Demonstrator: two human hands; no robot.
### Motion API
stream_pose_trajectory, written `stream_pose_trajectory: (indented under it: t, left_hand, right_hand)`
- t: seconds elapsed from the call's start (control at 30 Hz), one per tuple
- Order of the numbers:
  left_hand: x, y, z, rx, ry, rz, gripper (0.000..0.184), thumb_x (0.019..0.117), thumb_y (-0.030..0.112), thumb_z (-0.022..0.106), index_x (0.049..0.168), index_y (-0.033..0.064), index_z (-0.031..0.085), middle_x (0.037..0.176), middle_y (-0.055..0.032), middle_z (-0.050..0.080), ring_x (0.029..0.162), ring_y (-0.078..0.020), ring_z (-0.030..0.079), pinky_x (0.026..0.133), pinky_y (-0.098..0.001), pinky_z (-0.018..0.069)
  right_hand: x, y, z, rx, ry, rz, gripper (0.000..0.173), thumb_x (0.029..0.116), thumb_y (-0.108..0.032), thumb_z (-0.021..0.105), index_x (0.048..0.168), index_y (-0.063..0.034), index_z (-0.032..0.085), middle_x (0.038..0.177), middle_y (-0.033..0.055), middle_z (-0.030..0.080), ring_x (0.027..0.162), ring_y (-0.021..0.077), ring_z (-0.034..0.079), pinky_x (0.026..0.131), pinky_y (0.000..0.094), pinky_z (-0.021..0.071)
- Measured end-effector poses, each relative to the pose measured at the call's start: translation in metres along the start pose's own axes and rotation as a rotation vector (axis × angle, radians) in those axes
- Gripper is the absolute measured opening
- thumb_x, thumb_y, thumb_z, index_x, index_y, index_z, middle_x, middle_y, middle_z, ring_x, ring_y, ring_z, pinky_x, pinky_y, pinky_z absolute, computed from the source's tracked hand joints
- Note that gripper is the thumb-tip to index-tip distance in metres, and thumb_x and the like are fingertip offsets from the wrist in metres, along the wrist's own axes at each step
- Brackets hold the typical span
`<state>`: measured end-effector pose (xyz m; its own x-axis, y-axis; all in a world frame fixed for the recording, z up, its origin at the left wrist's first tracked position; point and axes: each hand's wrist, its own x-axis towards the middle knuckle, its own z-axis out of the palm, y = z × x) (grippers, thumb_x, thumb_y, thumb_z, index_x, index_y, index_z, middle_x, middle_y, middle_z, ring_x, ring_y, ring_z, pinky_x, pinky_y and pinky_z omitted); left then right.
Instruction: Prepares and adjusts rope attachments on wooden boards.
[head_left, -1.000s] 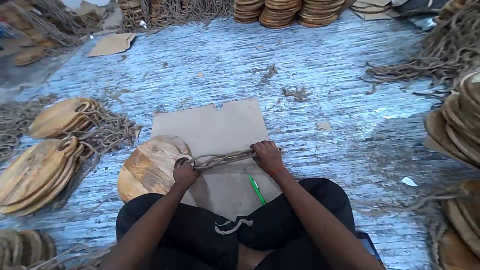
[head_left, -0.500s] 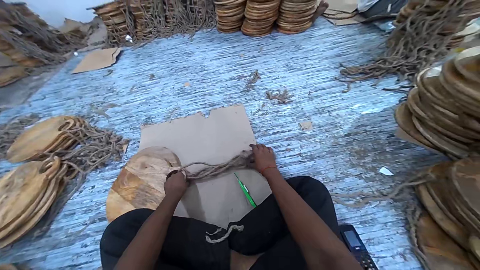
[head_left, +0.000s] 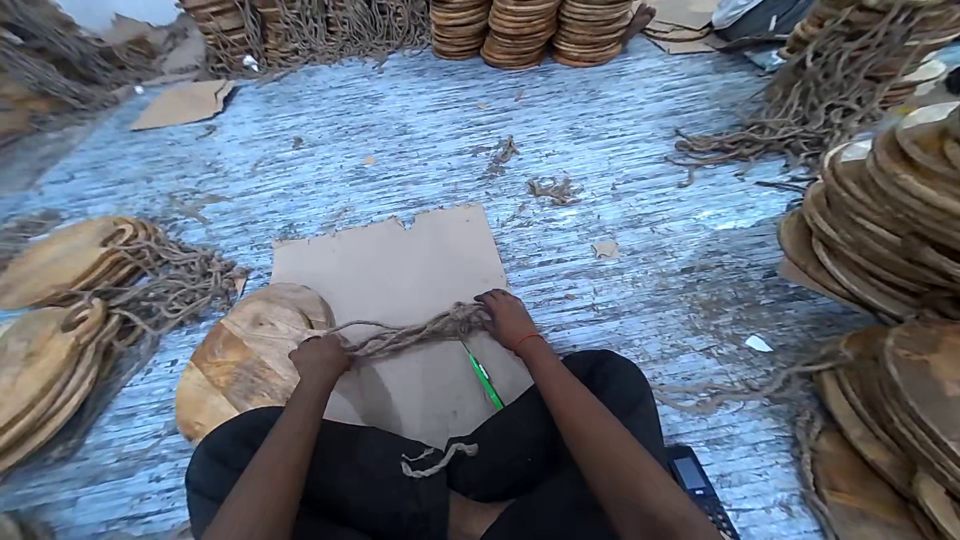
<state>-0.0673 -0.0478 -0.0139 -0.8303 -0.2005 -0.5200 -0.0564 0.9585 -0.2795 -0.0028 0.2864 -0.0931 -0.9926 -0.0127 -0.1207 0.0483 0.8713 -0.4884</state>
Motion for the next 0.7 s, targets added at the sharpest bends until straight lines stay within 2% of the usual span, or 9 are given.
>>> stream_pose_trajectory:
  t: [0.1, 0.2, 0.33, 0.4, 0.43, 0.47, 0.53, 0.6, 0.7]
  left_hand:
    - [-0.012, 0.008, 0.003, -0.191, 0.213, 0.223, 0.063, 0.0942, 0.044, 0.072, 0.14, 0.0024, 0.059, 0.141, -0.0238, 0.058, 0.134, -0.043, 0.053, 0.107, -0.0623, 0.0436]
    - [-0.024, 0.033, 0.021, -0.43, 0.368, 0.615, 0.061, 0.0942, 0.034, 0.075, 0.144, 0.0051, 0.056, 0.143, -0.0204, 0.058, 0.135, -0.038, 0.054, 0.114, -0.0571, 0.0416]
    - [-0.047, 0.071, 0.043, -0.642, 0.54, 0.93, 0.076, 0.0859, 0.034, 0.083, 0.148, 0.0056, 0.051, 0.147, -0.0166, 0.056, 0.14, -0.0332, 0.05, 0.116, -0.0531, 0.0413]
    - [-0.05, 0.083, 0.049, -0.644, 0.563, 1.023, 0.079, 0.0862, 0.039, 0.081, 0.149, 0.0054, 0.049, 0.15, -0.0143, 0.055, 0.144, -0.0314, 0.047, 0.119, -0.0534, 0.0371]
    - [-0.05, 0.085, 0.051, -0.632, 0.532, 1.059, 0.074, 0.0889, 0.039, 0.079, 0.149, 0.0055, 0.05, 0.148, -0.0125, 0.057, 0.143, -0.0297, 0.048, 0.121, -0.0532, 0.0341]
    - [-0.049, 0.086, 0.052, -0.644, 0.492, 1.087, 0.064, 0.0912, 0.033, 0.078, 0.144, 0.0048, 0.055, 0.139, -0.011, 0.064, 0.136, -0.0272, 0.055, 0.121, -0.0525, 0.0341]
    - [-0.049, 0.087, 0.05, -0.757, 0.337, 1.069, 0.038, 0.097, 0.021, 0.071, 0.13, 0.0028, 0.065, 0.112, -0.0099, 0.073, 0.108, -0.0211, 0.07, 0.112, -0.046, 0.0465]
    - [-0.049, 0.083, 0.039, -0.933, 0.115, 0.998, 0.03, 0.1035, 0.017, 0.061, 0.129, 0.0022, 0.063, 0.103, -0.0131, 0.071, 0.087, -0.021, 0.071, 0.086, -0.0411, 0.0599]
    - [-0.048, 0.073, 0.023, -1.14, -0.046, 0.825, 0.032, 0.1093, 0.021, 0.048, 0.134, 0.0029, 0.058, 0.096, -0.0132, 0.065, 0.07, -0.0197, 0.063, 0.065, -0.0382, 0.0562]
  right_hand:
    - [0.003, -0.01, 0.006, -0.054, -0.033, -0.067, 0.031, 0.0961, -0.015, 0.071, 0.126, -0.008, 0.071, 0.136, 0.0146, 0.065, 0.138, 0.0352, 0.052, 0.117, 0.0553, 0.0383]
    - [-0.01, -0.021, -0.005, -0.011, 0.154, -0.181, 0.016, 0.0921, -0.006, 0.073, 0.108, -0.0034, 0.074, 0.119, 0.0172, 0.071, 0.127, 0.0378, 0.06, 0.112, 0.0573, 0.0432]
    - [-0.031, -0.03, -0.012, 0.04, 0.324, -0.331, 0.018, 0.088, -0.006, 0.075, 0.105, -0.0041, 0.073, 0.108, 0.0135, 0.073, 0.119, 0.0358, 0.065, 0.111, 0.0572, 0.0445]
    - [-0.044, -0.038, -0.009, 0.093, 0.346, -0.363, 0.019, 0.0857, -0.008, 0.074, 0.104, -0.0037, 0.072, 0.099, 0.0121, 0.074, 0.101, 0.0321, 0.071, 0.102, 0.0543, 0.0526]
    - [-0.05, -0.042, -0.006, 0.141, 0.341, -0.358, 0.019, 0.0854, -0.01, 0.074, 0.104, -0.0041, 0.072, 0.094, 0.011, 0.073, 0.092, 0.0299, 0.072, 0.091, 0.0529, 0.0567]
    - [-0.054, -0.047, -0.004, 0.187, 0.33, -0.342, 0.019, 0.085, -0.01, 0.073, 0.103, -0.0044, 0.071, 0.089, 0.0104, 0.072, 0.084, 0.0282, 0.071, 0.081, 0.0519, 0.0586]
    - [-0.057, -0.048, -0.004, 0.253, 0.316, -0.295, 0.021, 0.0861, -0.012, 0.074, 0.105, -0.0047, 0.071, 0.084, 0.0097, 0.07, 0.072, 0.0261, 0.069, 0.067, 0.0501, 0.059]
    - [-0.056, -0.038, -0.008, 0.281, 0.285, -0.213, 0.022, 0.0897, -0.015, 0.077, 0.108, -0.0045, 0.071, 0.086, 0.012, 0.07, 0.074, 0.0285, 0.068, 0.07, 0.0525, 0.058]
    - [-0.055, -0.021, -0.017, 0.326, 0.289, -0.045, 0.02, 0.0951, -0.013, 0.074, 0.112, -0.0029, 0.072, 0.096, 0.0172, 0.073, 0.085, 0.0337, 0.071, 0.078, 0.0586, 0.0572]
